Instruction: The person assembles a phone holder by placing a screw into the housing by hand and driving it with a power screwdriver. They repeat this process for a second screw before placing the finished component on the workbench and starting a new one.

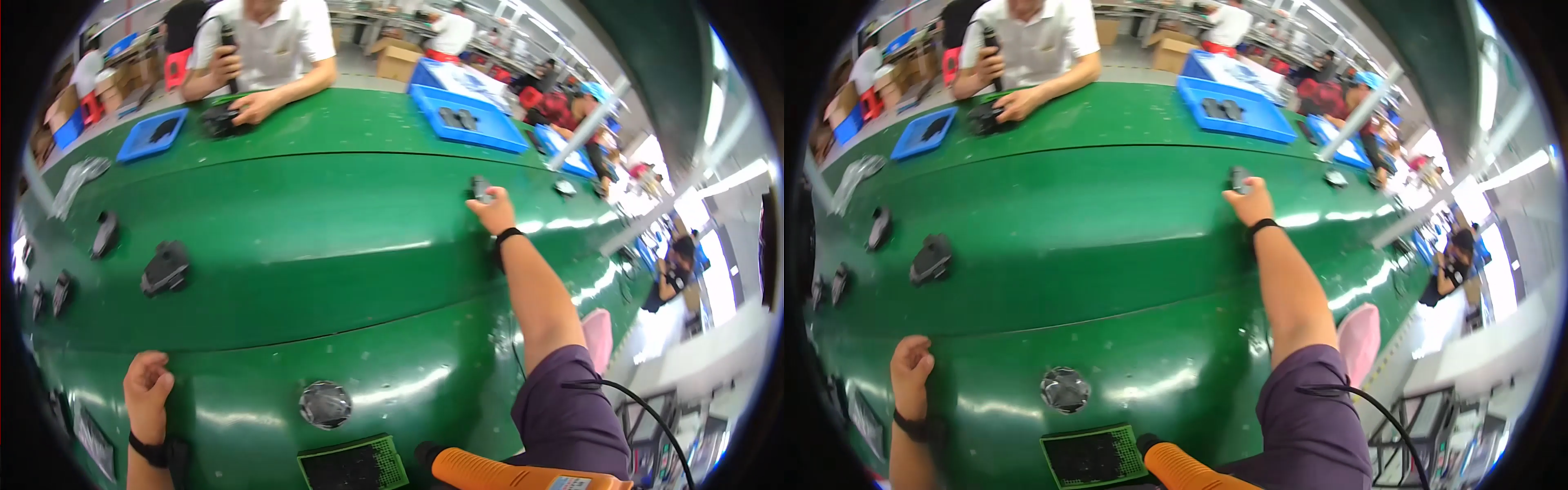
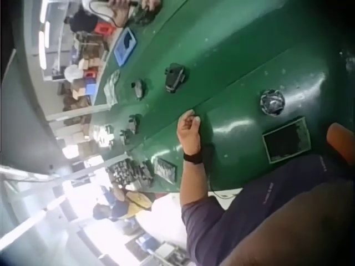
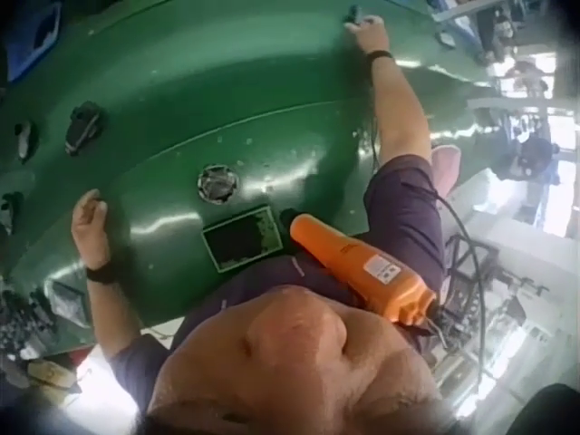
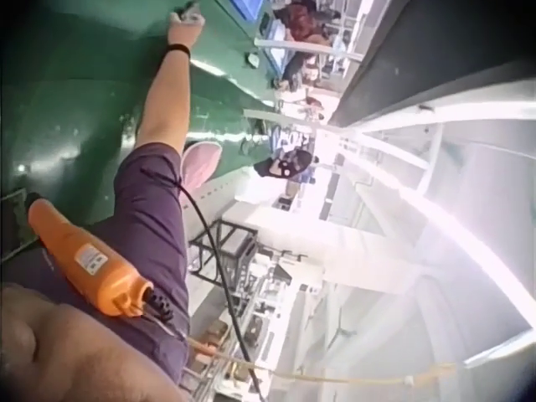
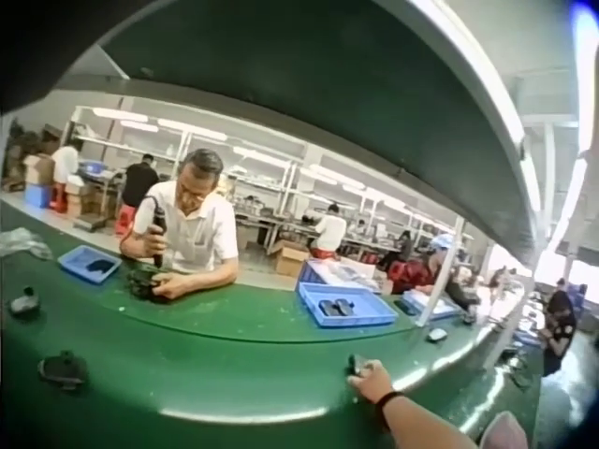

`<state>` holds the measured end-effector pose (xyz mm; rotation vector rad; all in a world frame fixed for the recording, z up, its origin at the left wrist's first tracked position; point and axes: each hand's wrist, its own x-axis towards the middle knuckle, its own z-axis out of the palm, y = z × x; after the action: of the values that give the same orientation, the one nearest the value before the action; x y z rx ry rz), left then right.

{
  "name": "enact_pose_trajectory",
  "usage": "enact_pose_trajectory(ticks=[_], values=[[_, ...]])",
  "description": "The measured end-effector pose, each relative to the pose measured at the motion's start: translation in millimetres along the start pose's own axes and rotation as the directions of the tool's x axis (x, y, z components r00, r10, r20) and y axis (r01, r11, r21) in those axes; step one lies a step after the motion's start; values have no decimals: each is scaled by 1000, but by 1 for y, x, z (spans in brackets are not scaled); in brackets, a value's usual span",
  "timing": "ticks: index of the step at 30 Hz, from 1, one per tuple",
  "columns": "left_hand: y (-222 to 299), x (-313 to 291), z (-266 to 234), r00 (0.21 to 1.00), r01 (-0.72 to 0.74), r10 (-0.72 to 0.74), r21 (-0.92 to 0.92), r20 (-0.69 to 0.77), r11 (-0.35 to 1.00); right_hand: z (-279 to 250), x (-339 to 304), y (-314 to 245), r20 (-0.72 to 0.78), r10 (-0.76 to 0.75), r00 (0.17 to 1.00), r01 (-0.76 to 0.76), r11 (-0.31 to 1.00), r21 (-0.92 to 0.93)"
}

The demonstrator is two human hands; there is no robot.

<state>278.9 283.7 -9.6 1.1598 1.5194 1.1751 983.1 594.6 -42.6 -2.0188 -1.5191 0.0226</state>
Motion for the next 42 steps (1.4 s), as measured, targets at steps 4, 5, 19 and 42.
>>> enact_pose_trajectory(ticks=[4,5,19,42], values=[[2,-2,-4,1000,-12,12,-1,16,1000,-19,-40,-35,-41,-19,999,12,986,-164],[-1,0,-5,1000,-13,13,-3,19,1000,-22,-41,-32,-17,10,1000,-13,982,-189],[74,-4,32,989,24,-32,59,144,998,-79,-78,-142,155,155,976,-217,568,794],[129,-13,157,828,135,41,-270,559,953,-156,-289,-230,676,-344,651,-634,242,734]])
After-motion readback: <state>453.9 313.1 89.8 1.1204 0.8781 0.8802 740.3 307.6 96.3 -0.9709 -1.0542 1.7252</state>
